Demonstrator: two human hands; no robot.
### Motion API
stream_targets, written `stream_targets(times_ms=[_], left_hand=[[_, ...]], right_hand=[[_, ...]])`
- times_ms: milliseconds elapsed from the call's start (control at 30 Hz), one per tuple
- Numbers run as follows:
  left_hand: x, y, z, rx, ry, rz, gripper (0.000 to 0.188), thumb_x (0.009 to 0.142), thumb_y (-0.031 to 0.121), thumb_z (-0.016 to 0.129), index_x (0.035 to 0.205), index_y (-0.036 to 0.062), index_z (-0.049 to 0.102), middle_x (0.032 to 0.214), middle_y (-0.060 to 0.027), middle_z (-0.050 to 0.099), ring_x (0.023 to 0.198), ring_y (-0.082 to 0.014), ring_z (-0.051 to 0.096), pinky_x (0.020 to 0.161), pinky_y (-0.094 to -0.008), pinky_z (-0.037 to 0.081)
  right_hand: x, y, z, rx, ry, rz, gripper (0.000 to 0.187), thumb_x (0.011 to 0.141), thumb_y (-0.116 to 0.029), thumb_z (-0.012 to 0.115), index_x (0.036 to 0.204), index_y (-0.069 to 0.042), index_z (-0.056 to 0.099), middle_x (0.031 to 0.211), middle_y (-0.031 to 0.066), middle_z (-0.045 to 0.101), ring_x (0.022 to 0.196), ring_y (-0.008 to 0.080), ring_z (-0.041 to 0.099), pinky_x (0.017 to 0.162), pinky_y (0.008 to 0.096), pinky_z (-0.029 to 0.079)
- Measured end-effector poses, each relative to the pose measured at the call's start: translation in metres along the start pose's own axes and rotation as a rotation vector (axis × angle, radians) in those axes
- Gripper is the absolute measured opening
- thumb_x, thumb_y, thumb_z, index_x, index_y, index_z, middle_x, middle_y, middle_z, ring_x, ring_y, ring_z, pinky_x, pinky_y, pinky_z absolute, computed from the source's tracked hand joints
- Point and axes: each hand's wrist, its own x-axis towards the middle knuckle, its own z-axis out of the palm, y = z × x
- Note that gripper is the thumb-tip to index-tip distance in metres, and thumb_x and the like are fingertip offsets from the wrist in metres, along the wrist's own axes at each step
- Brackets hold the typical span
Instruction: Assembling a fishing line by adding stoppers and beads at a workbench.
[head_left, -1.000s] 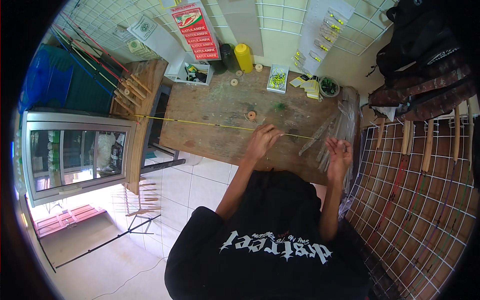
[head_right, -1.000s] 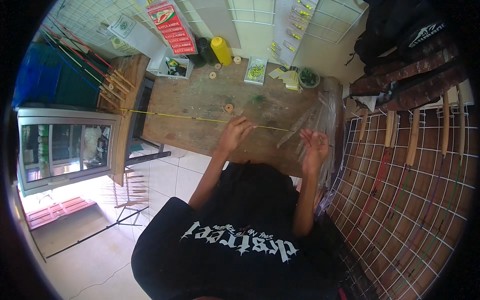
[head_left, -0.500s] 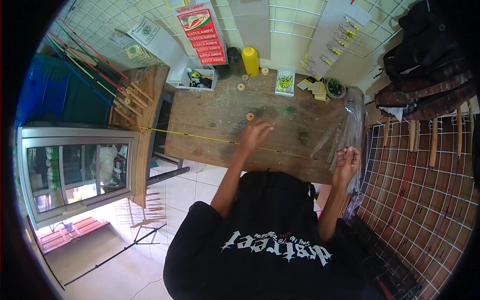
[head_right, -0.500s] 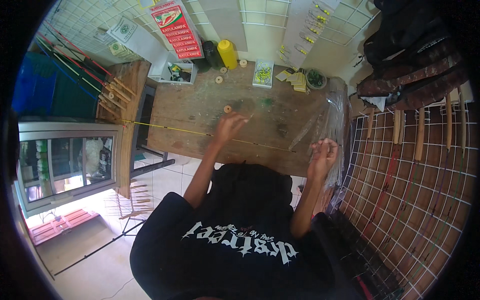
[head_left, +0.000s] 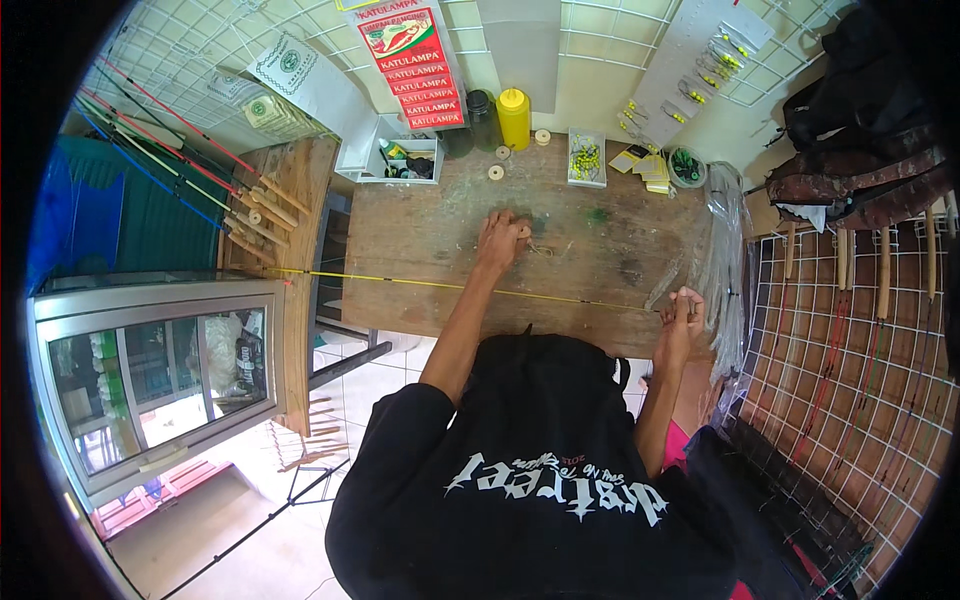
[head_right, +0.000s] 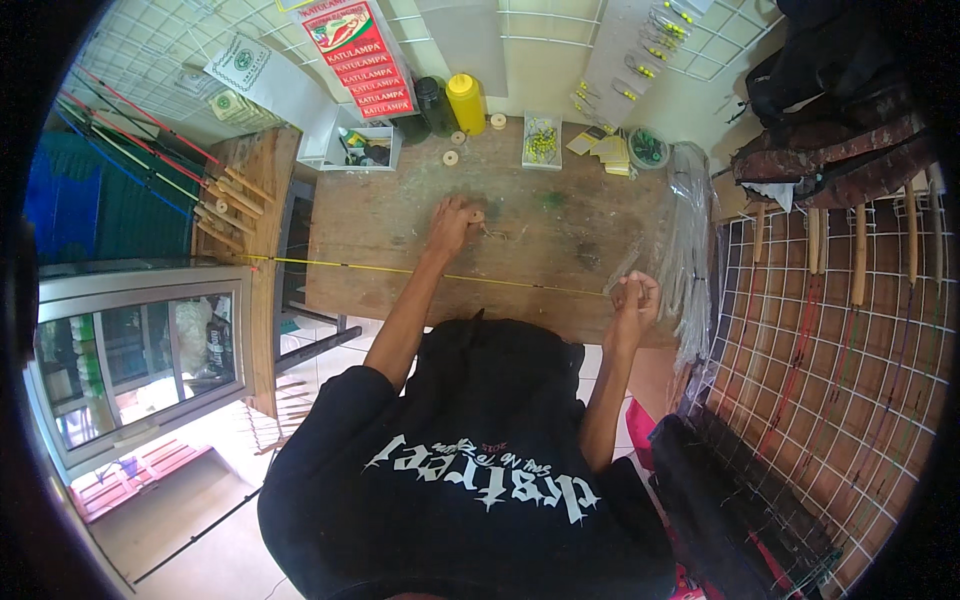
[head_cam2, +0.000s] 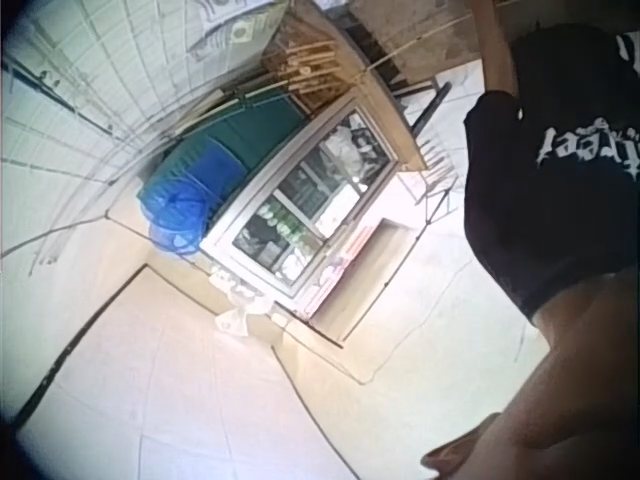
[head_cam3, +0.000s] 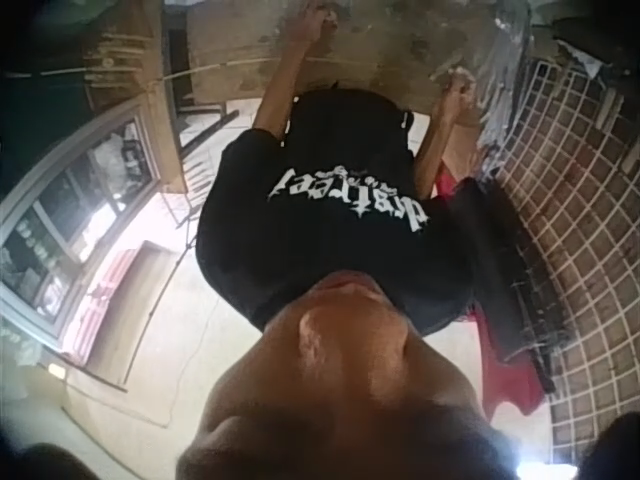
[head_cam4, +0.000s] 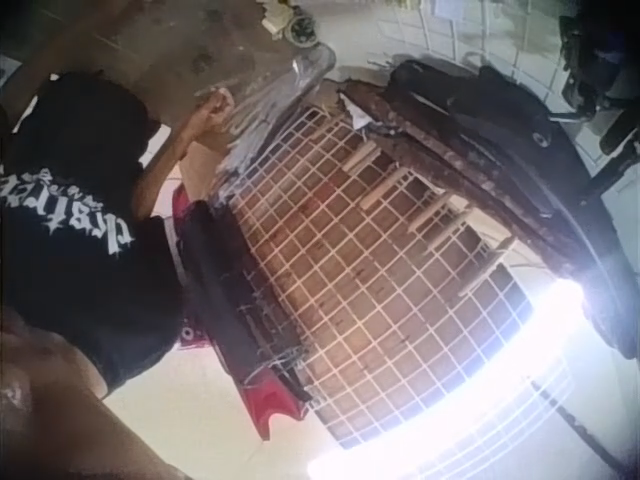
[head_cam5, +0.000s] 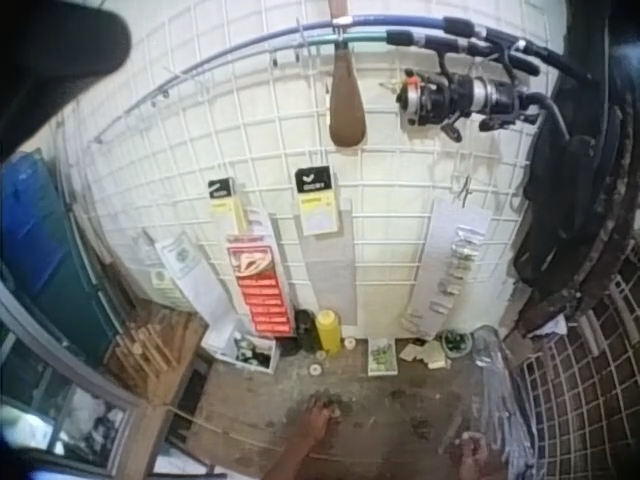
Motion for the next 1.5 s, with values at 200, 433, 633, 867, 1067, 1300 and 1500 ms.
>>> stream_targets(times_ms=[200,433,633,867,1067,1300,1500], left_hand=[[0.002,0.033,-0.027,-0.500,0.126,-0.001,0.034,0.073,0.019,0.076,0.103,0.0074,0.067,0.096,-0.0134,0.065,0.087,-0.0283,0.060,0.086,-0.0399,0.046],[-0.014,0.067,-0.048,-0.759,0.030,0.043,0.038,0.070,0.022,0.080,0.103,0.0063,0.067,0.090,-0.0112,0.068,0.079,-0.0225,0.063,0.073,-0.0351,0.049],[-0.027,0.070,-0.051,-0.619,-0.036,0.178,0.038,0.069,0.024,0.079,0.102,0.0086,0.068,0.092,-0.0092,0.068,0.076,-0.0227,0.061,0.075,-0.0338,0.045],[-0.027,0.065,-0.066,-0.639,-0.285,-0.035,0.036,0.072,0.030,0.078,0.100,0.0089,0.068,0.105,-0.0110,0.065,0.105,-0.0262,0.058,0.086,-0.0401,0.043],[-0.035,0.028,-0.053,-0.711,0.033,-0.052,0.026,0.080,0.028,0.074,0.092,0.0059,0.067,0.086,-0.0116,0.060,0.091,-0.0261,0.056,0.082,-0.0387,0.043],[-0.040,0.024,-0.077,-0.694,0.018,-0.094,0.021,0.082,0.022,0.071,0.086,0.0035,0.064,0.080,-0.0116,0.055,0.082,-0.0256,0.054,0.077,-0.0360,0.042],[-0.049,0.001,-0.073,-0.652,0.105,-0.117,0.021,0.083,0.021,0.070,0.088,0.0019,0.063,0.081,-0.0124,0.056,0.080,-0.0250,0.054,0.075,-0.0346,0.043]], right_hand=[[-0.003,-0.010,0.019,-0.086,-0.081,-0.023,0.012,0.091,-0.015,0.062,0.100,-0.009,0.057,0.080,-0.0001,0.057,0.061,0.0040,0.042,0.056,0.0201,0.034],[-0.005,0.007,0.066,-0.539,-0.476,-0.042,0.027,0.090,-0.020,0.064,0.112,-0.005,0.058,0.083,0.0025,0.062,0.081,0.0091,0.057,0.070,0.0238,0.044],[-0.002,0.039,0.091,-0.536,-0.634,0.245,0.038,0.087,-0.027,0.068,0.116,-0.004,0.059,0.088,0.0059,0.067,0.083,0.0105,0.059,0.071,0.0255,0.045],[0.007,0.060,0.077,-0.517,-0.622,0.114,0.032,0.082,-0.023,0.071,0.107,-0.004,0.064,0.090,0.0056,0.068,0.084,0.0107,0.062,0.066,0.0249,0.048],[0.005,0.056,0.080,-0.572,-0.594,0.106,0.031,0.078,-0.014,0.075,0.106,-0.005,0.064,0.090,0.0061,0.069,0.083,0.0118,0.063,0.069,0.0257,0.048],[0.015,0.065,0.075,-0.643,-0.556,-0.004,0.030,0.080,-0.010,0.072,0.107,-0.003,0.062,0.093,0.0052,0.067,0.092,0.0119,0.061,0.082,0.0275,0.046],[0.018,0.050,0.078,-0.539,-0.506,0.372,0.028,0.086,-0.013,0.066,0.113,-0.007,0.060,0.089,0.0033,0.065,0.058,0.0025,0.047,0.049,0.0209,0.038]])
